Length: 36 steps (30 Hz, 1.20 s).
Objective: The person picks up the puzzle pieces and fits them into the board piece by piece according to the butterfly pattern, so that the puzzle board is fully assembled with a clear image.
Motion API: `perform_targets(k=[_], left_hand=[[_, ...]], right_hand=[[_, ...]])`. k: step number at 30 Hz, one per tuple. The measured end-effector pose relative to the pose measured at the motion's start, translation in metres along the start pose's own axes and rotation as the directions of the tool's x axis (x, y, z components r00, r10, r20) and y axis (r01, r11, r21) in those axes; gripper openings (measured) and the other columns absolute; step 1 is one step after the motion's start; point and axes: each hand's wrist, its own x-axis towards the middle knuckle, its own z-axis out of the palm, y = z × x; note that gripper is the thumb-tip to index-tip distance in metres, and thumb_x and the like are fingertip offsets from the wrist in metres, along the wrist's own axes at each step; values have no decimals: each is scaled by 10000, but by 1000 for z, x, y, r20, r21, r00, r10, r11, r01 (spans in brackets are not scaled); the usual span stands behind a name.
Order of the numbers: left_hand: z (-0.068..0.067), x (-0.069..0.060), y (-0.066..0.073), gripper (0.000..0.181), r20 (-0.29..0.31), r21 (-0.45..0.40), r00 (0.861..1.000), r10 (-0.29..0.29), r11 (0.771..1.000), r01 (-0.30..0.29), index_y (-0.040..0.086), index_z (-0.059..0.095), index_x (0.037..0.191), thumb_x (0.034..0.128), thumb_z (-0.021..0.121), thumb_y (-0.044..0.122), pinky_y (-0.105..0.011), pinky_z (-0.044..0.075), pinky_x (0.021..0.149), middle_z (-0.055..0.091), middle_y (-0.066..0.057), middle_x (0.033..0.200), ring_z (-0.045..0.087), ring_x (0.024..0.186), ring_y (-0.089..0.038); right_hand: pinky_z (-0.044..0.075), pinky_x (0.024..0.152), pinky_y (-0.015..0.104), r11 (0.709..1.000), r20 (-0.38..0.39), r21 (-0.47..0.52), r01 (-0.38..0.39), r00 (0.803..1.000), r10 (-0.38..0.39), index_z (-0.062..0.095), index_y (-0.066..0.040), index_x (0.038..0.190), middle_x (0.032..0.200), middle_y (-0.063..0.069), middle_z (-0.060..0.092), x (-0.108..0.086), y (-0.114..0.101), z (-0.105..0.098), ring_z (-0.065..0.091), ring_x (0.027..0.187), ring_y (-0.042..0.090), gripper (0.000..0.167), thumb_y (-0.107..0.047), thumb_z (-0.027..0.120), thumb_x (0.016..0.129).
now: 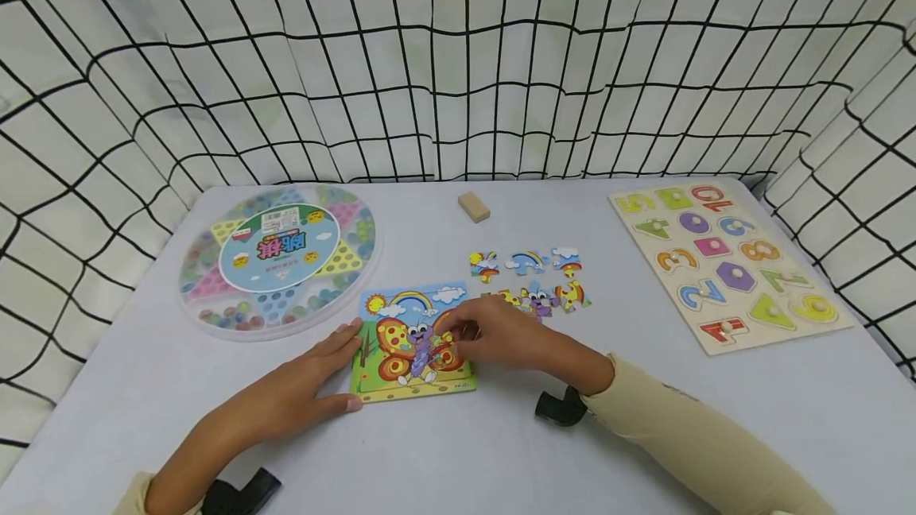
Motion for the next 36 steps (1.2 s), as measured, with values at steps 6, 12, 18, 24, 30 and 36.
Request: perform_targets(k=[6, 12, 18, 24, 30, 36], left_hand=[[1, -2, 0, 851, -9, 7, 1000, 13, 1000, -12, 14, 323, 1506, 882, 675, 473, -545, 287, 1089, 147, -72, 1616, 140, 1456, -346], [2, -2, -1, 840, -13, 16, 1000, 14, 1000, -14, 9, 331, 1502, 881, 689, 449, -544, 289, 1087, 155, -80, 1613, 147, 1454, -349], [2, -1, 0, 837, -19, 18, 999, 28, 999, -28, 7, 334, 1500, 883, 687, 448, -545, 293, 1084, 164, -85, 1611, 153, 1452, -354], [5, 0, -2, 845, -8, -8, 1000, 14, 1000, -14, 16, 329, 1505, 881, 683, 462, -544, 276, 1095, 152, -70, 1615, 138, 1457, -342], [5, 0, -2, 856, -8, 6, 1000, 6, 1000, -6, 33, 329, 1510, 876, 673, 493, -540, 291, 1089, 156, -57, 1615, 144, 1457, -335], [3, -1, -3, 851, -17, 21, 1000, 12, 1000, -12, 32, 334, 1508, 876, 674, 490, -539, 299, 1085, 164, -60, 1613, 157, 1455, -336]], right_hand=[[503, 649, 240, 999, 3, -47, -22, 1000, 23, 721, -91, 1101, 807, -53, 626, 4, -2, 3, 556, 732, 95, 255, 4, 675, 869], [494, 663, 232, 995, -4, -100, -31, 1000, 30, 723, -86, 1095, 857, -52, 610, 6, -2, 6, 540, 771, 101, 258, 12, 673, 862], [487, 692, 223, 986, -10, -165, -28, 1000, 27, 721, -92, 1109, 899, -57, 577, 6, -3, 8, 531, 808, 99, 257, -17, 684, 867], [482, 698, 227, 982, -8, -182, -44, 999, 43, 713, -77, 1105, 919, -39, 579, 4, -3, 8, 538, 817, 112, 259, -11, 688, 855], [488, 693, 229, 981, -8, -184, -57, 998, 56, 722, -62, 1046, 925, -12, 565, 3, -4, 9, 546, 816, 117, 207, -2, 682, 851], [483, 698, 230, 978, -2, -201, -64, 998, 65, 728, -71, 1069, 938, -21, 571, 5, -5, 9, 539, 821, 108, 214, -23, 683, 866]])
